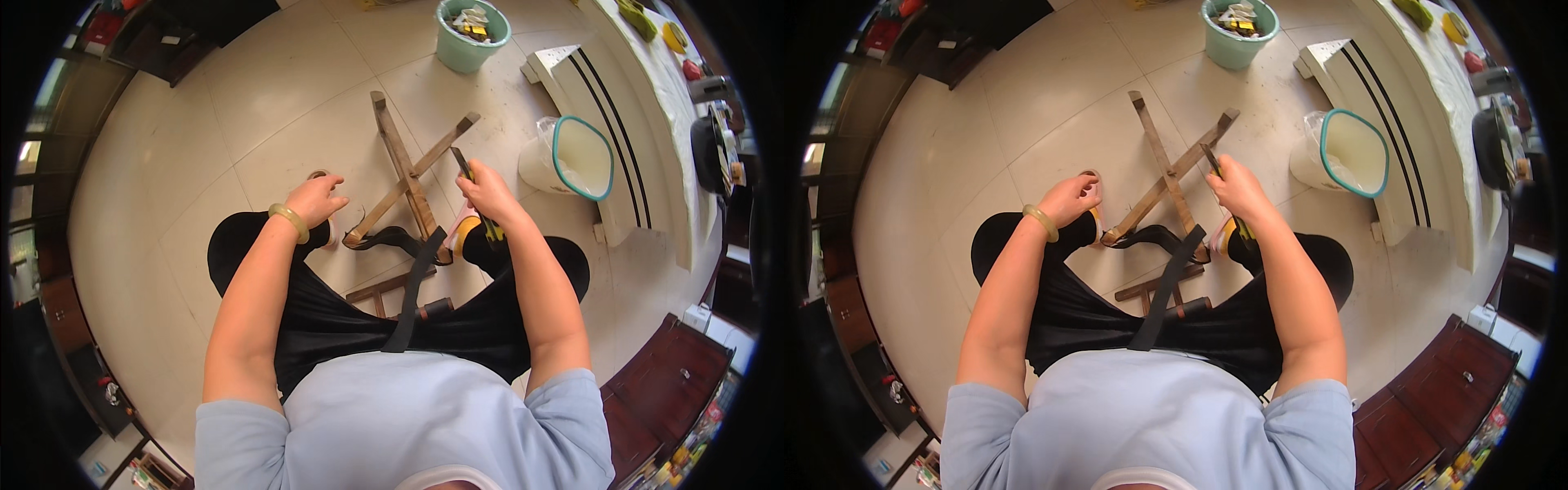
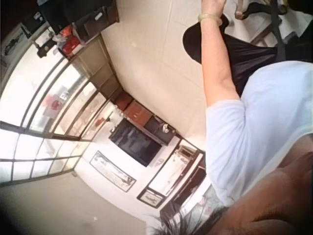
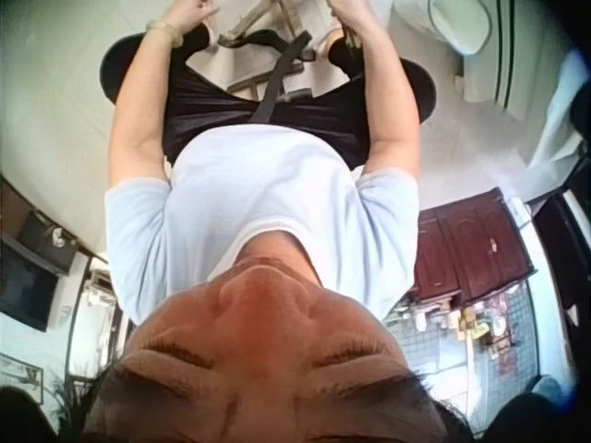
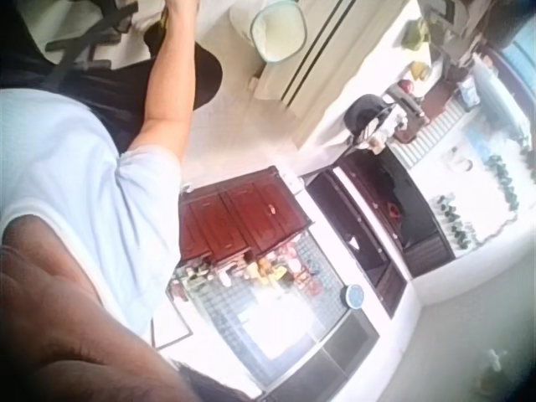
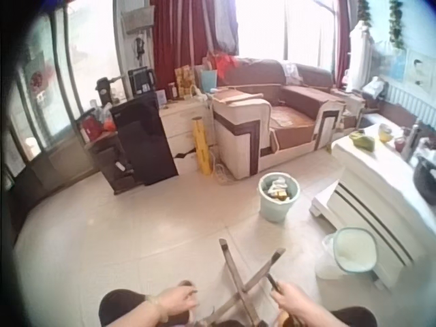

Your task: The person is repairing a small wooden stool. They use a utility knife to scrape and smooth the wooden frame while sitting on the floor. The stool is repositioned several times to access different areas.

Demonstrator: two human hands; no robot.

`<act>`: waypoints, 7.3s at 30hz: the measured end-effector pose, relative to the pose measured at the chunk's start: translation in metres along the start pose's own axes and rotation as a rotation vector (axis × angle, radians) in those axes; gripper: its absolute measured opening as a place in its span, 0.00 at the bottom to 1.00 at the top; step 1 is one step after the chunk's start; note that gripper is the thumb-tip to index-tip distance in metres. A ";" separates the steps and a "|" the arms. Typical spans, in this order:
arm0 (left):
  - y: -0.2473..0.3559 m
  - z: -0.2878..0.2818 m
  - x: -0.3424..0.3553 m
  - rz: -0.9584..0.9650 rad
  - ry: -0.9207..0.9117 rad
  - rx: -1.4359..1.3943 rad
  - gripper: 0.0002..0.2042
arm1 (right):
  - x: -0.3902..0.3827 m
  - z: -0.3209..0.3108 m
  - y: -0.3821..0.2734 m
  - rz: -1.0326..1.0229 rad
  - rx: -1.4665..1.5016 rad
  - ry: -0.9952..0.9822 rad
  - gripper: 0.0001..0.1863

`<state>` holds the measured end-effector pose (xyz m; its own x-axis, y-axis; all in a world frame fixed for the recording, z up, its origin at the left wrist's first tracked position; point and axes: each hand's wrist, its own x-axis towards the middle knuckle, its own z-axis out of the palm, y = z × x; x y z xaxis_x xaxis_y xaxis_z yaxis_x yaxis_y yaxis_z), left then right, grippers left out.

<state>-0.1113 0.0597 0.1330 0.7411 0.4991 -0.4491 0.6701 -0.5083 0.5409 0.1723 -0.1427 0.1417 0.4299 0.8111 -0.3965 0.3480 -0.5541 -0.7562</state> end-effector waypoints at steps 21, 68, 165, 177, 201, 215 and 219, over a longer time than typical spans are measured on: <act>0.070 0.099 -0.084 0.109 -0.638 0.007 0.25 | 0.011 0.011 -0.008 -0.090 -0.226 -0.054 0.16; 0.025 0.115 0.172 -0.461 -0.142 -1.074 0.29 | 0.027 -0.002 -0.011 -0.152 -0.379 -0.055 0.12; 0.059 0.071 0.084 0.067 -0.065 -1.017 0.18 | -0.019 -0.002 -0.044 -0.350 -0.164 -0.384 0.13; 0.063 0.070 0.086 0.082 -0.066 -0.975 0.18 | -0.018 0.003 -0.039 -0.384 -0.219 -0.404 0.15; 0.069 0.064 0.092 0.039 -0.126 -1.014 0.16 | -0.017 0.001 -0.042 -0.349 -0.218 -0.416 0.14; 0.070 0.074 0.107 0.074 -0.112 -0.773 0.22 | -0.016 0.000 -0.047 -0.318 -0.159 -0.415 0.13; 0.078 0.071 0.109 0.142 -0.077 -0.609 0.29 | -0.014 0.002 -0.048 -0.311 -0.153 -0.410 0.13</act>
<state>0.0251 0.0248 0.0756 0.8372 0.3930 -0.3804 0.4374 -0.0636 0.8970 0.1474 -0.1274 0.1826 -0.0627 0.9311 -0.3593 0.5377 -0.2718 -0.7981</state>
